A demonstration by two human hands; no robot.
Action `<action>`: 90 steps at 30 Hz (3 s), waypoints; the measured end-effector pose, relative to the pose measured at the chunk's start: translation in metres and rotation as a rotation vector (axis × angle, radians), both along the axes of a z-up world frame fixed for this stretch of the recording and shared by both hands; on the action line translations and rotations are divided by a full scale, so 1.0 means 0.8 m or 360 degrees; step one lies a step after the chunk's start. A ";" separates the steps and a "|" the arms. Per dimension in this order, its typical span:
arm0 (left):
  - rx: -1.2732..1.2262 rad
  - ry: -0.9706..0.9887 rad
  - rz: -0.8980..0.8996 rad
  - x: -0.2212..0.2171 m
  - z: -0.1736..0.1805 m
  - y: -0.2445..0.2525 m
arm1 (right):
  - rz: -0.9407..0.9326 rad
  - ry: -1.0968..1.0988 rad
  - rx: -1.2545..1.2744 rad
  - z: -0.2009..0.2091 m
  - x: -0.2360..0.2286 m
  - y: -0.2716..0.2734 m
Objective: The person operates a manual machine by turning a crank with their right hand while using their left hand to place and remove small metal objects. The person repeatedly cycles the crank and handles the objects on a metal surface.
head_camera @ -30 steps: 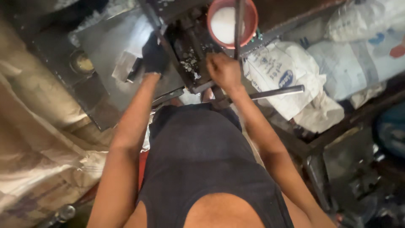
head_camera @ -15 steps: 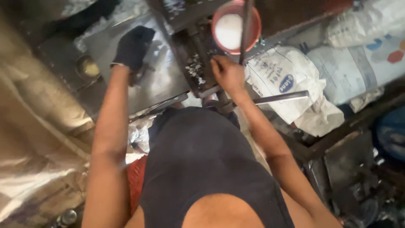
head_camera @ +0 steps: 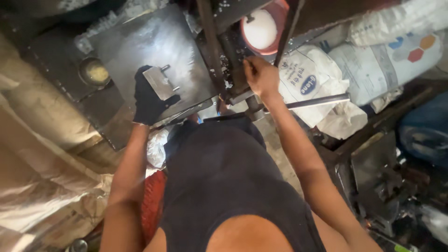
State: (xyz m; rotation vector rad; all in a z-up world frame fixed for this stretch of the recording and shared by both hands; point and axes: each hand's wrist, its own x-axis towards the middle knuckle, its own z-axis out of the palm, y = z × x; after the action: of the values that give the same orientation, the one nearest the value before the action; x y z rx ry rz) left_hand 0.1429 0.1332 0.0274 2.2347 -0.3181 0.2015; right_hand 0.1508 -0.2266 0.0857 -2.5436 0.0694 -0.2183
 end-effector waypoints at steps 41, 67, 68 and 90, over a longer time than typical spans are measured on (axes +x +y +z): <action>0.1047 0.0196 -0.0465 0.084 0.147 -0.100 | 0.0156 -0.0187 0.0076 0.002 -0.005 -0.018; -0.0447 0.0902 0.0260 0.019 0.019 0.026 | 0.0529 0.0662 0.1358 0.033 -0.060 0.108; -0.0338 0.0723 0.0381 0.020 0.018 0.021 | 0.0568 0.0715 0.1486 0.019 -0.053 0.132; 0.0307 0.0125 0.0564 0.025 0.021 0.004 | 0.0218 0.1141 0.1607 -0.208 -0.030 0.196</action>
State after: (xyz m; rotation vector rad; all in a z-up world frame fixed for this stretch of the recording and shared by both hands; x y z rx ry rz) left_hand 0.1627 0.1363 0.0444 2.4719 0.1093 0.2797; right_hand 0.1270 -0.0695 -0.0811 -1.4944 0.2154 0.6382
